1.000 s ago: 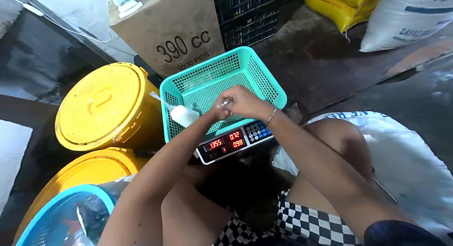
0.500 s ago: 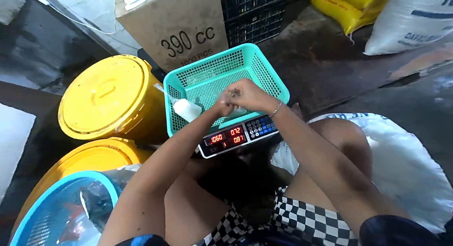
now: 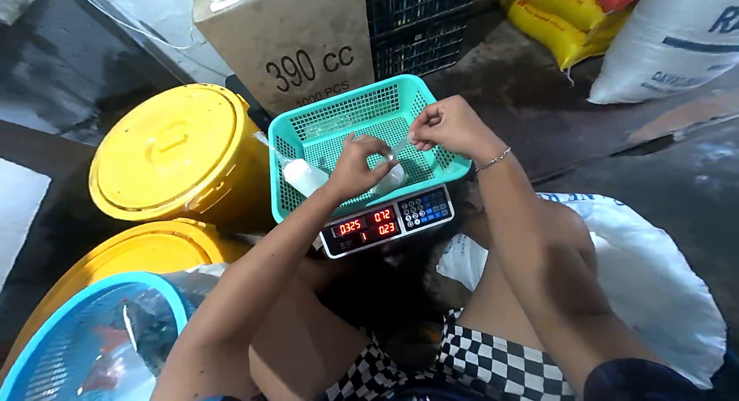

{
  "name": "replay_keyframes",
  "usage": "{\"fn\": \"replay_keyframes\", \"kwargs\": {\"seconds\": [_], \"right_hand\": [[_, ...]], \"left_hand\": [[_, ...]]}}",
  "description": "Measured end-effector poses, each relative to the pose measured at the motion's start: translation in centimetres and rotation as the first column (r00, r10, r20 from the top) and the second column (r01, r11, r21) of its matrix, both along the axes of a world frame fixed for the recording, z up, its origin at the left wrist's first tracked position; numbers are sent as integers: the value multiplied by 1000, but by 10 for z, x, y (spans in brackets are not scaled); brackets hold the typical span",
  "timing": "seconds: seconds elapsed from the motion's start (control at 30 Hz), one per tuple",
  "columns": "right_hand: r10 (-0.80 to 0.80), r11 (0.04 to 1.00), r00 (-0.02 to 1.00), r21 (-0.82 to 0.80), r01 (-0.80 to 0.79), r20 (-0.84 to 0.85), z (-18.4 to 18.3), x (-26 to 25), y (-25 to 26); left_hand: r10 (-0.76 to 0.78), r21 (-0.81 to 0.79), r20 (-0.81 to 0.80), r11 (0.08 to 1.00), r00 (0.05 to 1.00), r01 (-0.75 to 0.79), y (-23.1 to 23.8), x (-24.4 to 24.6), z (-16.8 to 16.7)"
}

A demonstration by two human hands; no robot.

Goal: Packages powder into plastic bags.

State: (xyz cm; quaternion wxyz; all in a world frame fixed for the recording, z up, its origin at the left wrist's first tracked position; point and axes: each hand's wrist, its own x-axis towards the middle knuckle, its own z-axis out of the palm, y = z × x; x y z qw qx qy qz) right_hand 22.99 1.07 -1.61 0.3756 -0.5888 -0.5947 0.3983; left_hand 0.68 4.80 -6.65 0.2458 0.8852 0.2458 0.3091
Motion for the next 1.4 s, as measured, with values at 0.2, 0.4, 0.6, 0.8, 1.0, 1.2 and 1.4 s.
{"fn": "replay_keyframes", "kwargs": {"seconds": [0.2,0.4,0.6,0.8,1.0,1.2,1.4], "right_hand": [[154,988,984,19,-152,-95,-43,-25,22],[96,995,995,-35,-97,-14,-53,-26,24],[286,905,930,253,-341,230,-34,-17,2],[59,680,865,614,-400,498,-67,-56,-9],[13,703,863,609,-367,506,-68,-75,-12],[-28,974,997,224,43,-69,-48,-68,-24],[-214,946,802,-324,28,-557,-19,-63,-17]], "left_hand": [[-176,115,53,979,983,169,4,0,-1],[-10,-130,-75,992,997,0,-3,4,20],[224,-572,-400,697,889,-433,18,7,51],[314,-847,-312,336,897,-412,18,10,48],[315,-912,-215,274,924,-305,15,2,34],[458,-956,160,293,875,22,5,-8,6],[252,-515,415,857,874,-3,-3,-17,-14]]}}
